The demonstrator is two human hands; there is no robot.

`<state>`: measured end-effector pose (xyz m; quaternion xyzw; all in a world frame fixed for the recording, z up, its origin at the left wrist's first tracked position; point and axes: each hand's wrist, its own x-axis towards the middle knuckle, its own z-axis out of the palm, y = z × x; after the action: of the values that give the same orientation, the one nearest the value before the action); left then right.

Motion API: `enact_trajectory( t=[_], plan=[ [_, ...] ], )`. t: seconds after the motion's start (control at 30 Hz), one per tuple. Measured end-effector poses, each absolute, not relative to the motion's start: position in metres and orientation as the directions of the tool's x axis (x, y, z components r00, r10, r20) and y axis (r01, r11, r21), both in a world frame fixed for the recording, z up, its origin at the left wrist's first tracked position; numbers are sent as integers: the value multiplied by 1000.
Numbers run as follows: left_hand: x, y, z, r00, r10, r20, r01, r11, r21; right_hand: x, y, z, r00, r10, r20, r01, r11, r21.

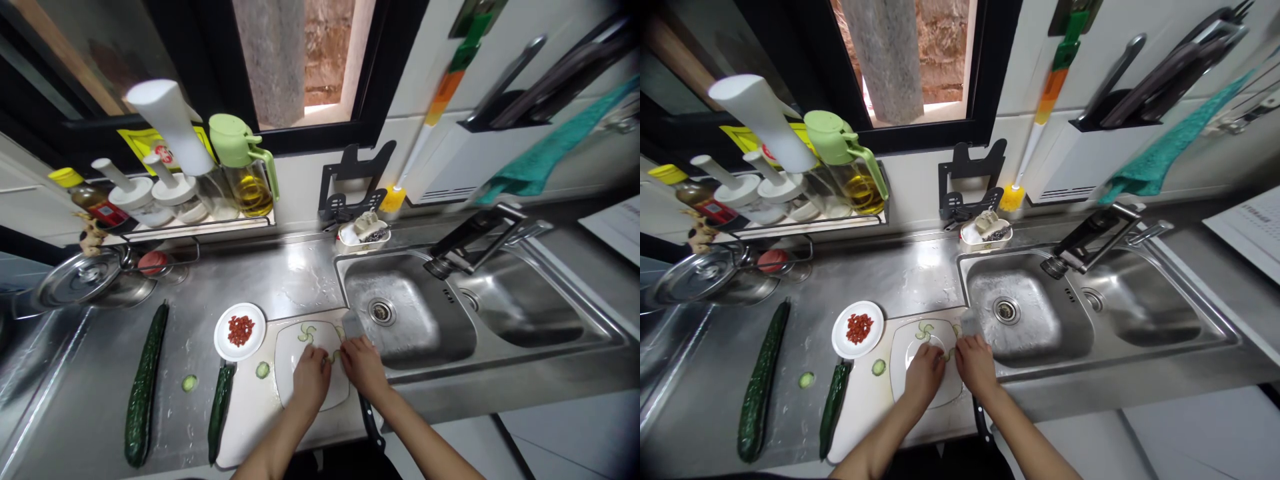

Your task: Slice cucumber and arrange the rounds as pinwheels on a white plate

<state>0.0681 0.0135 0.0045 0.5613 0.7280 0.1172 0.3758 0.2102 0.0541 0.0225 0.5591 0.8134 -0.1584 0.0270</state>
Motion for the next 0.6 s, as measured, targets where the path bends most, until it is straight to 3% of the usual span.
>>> enact_trajectory(
  t=[0.23, 0.6],
  plan=[
    [65, 10, 1, -26, 922, -387, 730, 282, 623, 218, 19, 10, -458, 871, -180, 885, 427, -186],
    [63, 9, 0, -18, 936, -352, 741, 249, 623, 214, 16, 9, -434, 871, -231, 901, 421, -107]
  ],
)
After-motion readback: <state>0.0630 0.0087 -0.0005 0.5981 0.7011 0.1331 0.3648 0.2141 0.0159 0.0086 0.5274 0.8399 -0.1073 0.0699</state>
